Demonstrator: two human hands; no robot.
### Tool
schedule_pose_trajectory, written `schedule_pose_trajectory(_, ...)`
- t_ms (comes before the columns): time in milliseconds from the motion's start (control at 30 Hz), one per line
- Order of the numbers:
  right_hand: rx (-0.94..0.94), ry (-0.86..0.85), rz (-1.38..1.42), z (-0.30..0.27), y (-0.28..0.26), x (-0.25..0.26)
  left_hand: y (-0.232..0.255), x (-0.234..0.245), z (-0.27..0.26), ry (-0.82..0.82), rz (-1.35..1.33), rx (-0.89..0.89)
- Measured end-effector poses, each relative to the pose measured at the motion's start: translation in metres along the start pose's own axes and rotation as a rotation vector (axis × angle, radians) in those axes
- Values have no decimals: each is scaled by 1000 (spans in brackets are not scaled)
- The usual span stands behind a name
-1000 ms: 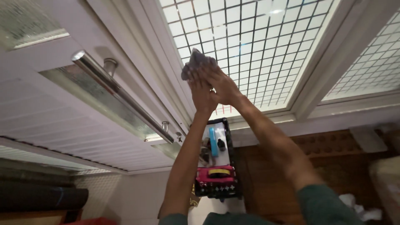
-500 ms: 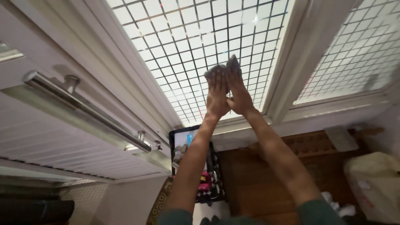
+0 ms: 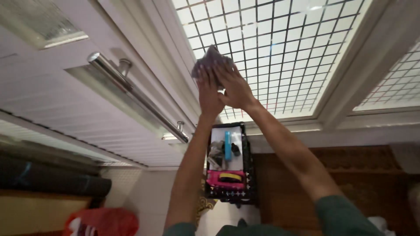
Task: The person is cleaning the glass of a white door using a cloth and a spray cleaner.
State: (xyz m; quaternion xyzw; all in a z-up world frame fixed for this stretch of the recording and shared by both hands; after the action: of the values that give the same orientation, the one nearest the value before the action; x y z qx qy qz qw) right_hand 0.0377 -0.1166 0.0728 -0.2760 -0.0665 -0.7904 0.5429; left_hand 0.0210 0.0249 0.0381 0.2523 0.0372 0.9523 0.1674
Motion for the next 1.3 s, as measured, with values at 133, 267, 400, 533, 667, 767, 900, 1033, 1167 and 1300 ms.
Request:
schedule_pose_trajectory(133,-117,-48,-175,19,-5,33,26,9,39,-69,64,-68)
schedule_pose_trajectory(267,-187,74,-284,-1,23,80,79,-18,53,-80,-26,-111)
schedule_pose_trajectory(400,-236,39,-327,-37,46,114,119,-60,32,-105,-75,-136)
schedule_pose_trajectory(533,-241,-21,-348,-81,57,104,131,-82,-9,-161,-43,-163)
schedule_pose_trajectory(667,-243,-41,-291,-97,59,94,125,-91,-41,-147,-112,-81)
schedule_pose_trajectory(767,-183,-67,-319,-98,63,98,131,-96,-48,-84,-182,-6)
schedule_pose_trajectory(900,-128,16,-416,-90,76,123,152,-98,-19,-59,-148,20)
schedule_pose_trajectory(1033,-175,21,-427,-79,82,167,189,-103,15,-17,-178,-45)
schedule_pose_trajectory(1167,-230,125,-507,-89,97,196,222,-106,41,-2,-201,-207)
schedule_pose_trajectory(1300,-275,354,-524,-121,123,190,245,-119,49,-102,-107,-409)
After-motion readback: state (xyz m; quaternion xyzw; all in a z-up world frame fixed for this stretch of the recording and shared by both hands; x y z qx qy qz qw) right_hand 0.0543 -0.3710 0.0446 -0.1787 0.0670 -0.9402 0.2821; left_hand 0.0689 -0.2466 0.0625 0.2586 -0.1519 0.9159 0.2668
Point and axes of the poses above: each hand's wrist, its own z-axis towards the middle knuckle, its own x-axis out of the back of the hand, y = z × x, the point moved 2 cm from there along z, towards the middle knuckle, and after that the axes turned 13 degrees about y, right-handed, at the moved point
